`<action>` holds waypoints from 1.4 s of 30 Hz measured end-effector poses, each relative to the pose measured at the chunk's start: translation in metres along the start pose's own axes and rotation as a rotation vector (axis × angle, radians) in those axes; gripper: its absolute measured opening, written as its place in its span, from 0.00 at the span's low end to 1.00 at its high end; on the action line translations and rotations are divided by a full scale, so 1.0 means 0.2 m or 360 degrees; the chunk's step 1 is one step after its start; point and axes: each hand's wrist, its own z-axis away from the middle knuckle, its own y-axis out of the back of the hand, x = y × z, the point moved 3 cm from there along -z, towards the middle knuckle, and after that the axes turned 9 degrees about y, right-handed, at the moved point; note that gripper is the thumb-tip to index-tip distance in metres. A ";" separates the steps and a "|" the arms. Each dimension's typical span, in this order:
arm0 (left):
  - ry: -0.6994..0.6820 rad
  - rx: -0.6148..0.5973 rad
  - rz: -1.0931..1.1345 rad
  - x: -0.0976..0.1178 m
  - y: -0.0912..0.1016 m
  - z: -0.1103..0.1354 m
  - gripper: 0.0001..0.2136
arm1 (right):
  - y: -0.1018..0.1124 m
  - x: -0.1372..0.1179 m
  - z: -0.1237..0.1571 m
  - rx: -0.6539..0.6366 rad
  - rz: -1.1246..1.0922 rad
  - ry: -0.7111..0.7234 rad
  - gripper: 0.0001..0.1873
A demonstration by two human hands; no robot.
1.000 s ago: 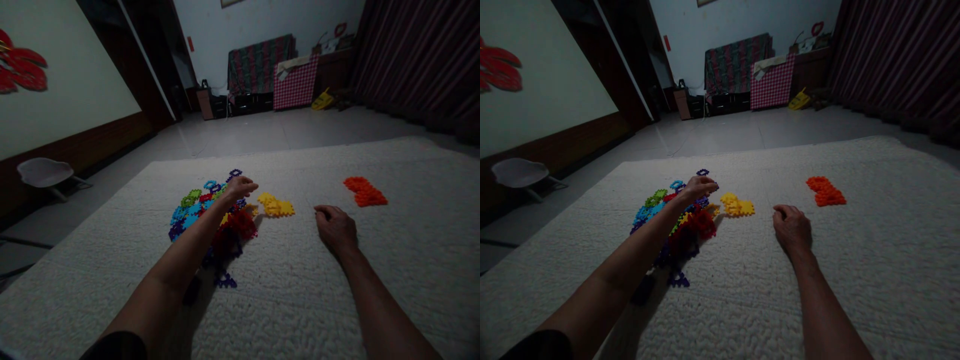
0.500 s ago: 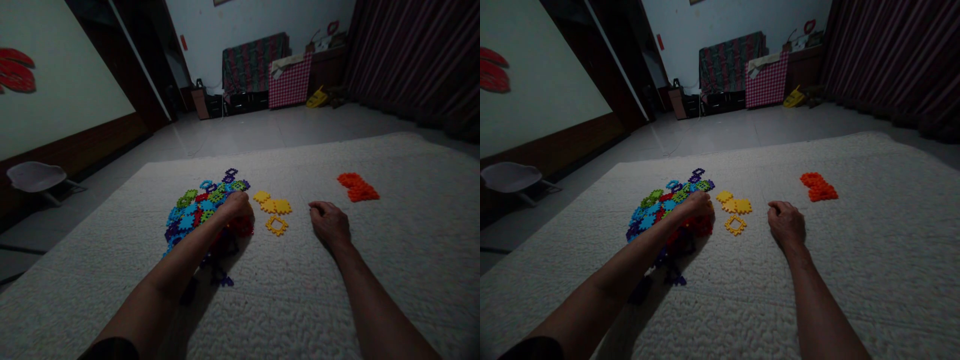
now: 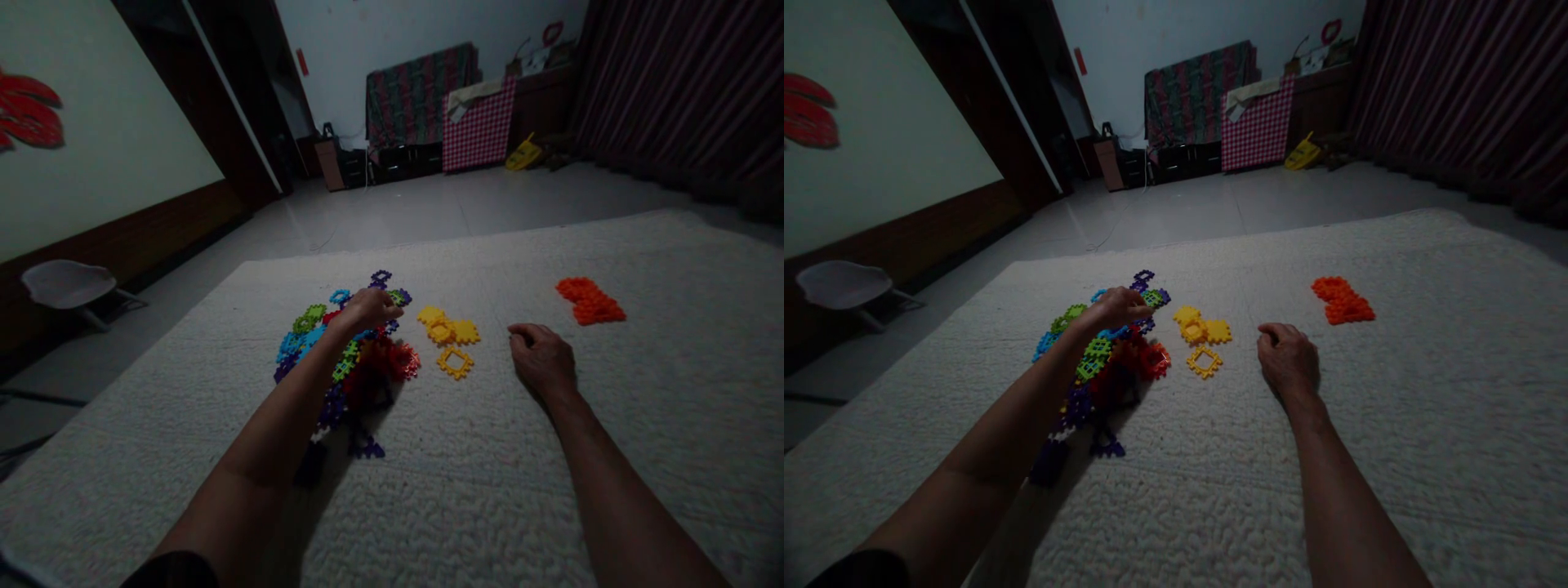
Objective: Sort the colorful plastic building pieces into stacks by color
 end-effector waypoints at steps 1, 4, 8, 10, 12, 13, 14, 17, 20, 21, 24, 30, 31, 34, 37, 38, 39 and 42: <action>0.0004 -0.0049 -0.0162 -0.04 0.00 0.03 0.11 | 0.00 0.00 0.00 0.0000 0.0002 -0.0002 0.17; 0.0036 -0.0153 -0.0404 -0.15 -0.02 0.11 0.12 | 0.00 0.00 0.00 -0.0002 0.0014 -0.0007 0.17; -0.0023 -0.0174 -0.0396 -0.22 -0.08 0.20 0.12 | 0.00 0.00 -0.01 -0.0030 0.0038 -0.0019 0.17; -0.0071 -0.0154 -0.0352 -0.23 -0.10 0.22 0.09 | 0.00 0.00 -0.01 -0.0035 0.0042 -0.0021 0.16; -0.0075 -0.0132 -0.0267 -0.24 -0.10 0.23 0.07 | 0.01 0.00 -0.01 -0.0037 0.0038 -0.0024 0.16; -0.0068 -0.0138 -0.0201 -0.25 -0.10 0.23 0.06 | 0.01 0.00 -0.01 -0.0038 0.0035 -0.0030 0.16; -0.0054 -0.0155 -0.0119 -0.26 -0.09 0.23 0.04 | 0.01 0.00 -0.01 -0.0041 0.0033 -0.0038 0.16; 0.0041 -0.0252 0.0215 -0.29 -0.06 0.22 0.06 | 0.00 0.00 -0.01 -0.0045 0.0021 -0.0045 0.16; 0.0151 -0.0308 0.0502 -0.32 -0.01 0.21 0.10 | 0.00 0.01 -0.01 -0.0030 0.0008 -0.0023 0.17; 0.0186 -0.0307 0.0547 -0.32 0.00 0.21 0.11 | -0.01 0.01 -0.01 -0.0019 0.0005 -0.0015 0.16; 0.0302 -0.0151 0.0599 -0.32 0.03 0.17 0.12 | -0.01 0.01 0.00 0.0014 0.0000 0.0005 0.16; 0.0290 0.0159 0.0967 -0.13 -0.02 0.06 0.03 | 0.00 0.00 0.00 0.0000 0.0009 -0.0011 0.16; 0.0249 0.0091 0.1032 -0.08 -0.04 0.04 0.02 | 0.00 0.00 0.00 -0.0007 0.0006 -0.0018 0.16; 0.0160 0.0015 0.1135 0.03 -0.09 0.01 0.07 | 0.01 0.00 -0.01 -0.0029 -0.0007 -0.0035 0.16; 0.0124 0.0115 0.0924 0.00 -0.06 0.04 0.11 | 0.01 0.00 -0.01 -0.0060 -0.0012 -0.0063 0.16; 0.0108 0.0145 0.0805 -0.03 -0.05 0.07 0.12 | 0.01 0.00 -0.01 -0.0068 -0.0012 -0.0075 0.16; 0.0093 0.0158 0.0681 -0.08 -0.03 0.10 0.12 | 0.01 -0.01 -0.01 -0.0077 -0.0011 -0.0085 0.16; 0.0104 0.0075 0.0362 -0.23 0.02 0.24 0.12 | 0.02 -0.02 -0.01 -0.0095 -0.0021 -0.0093 0.15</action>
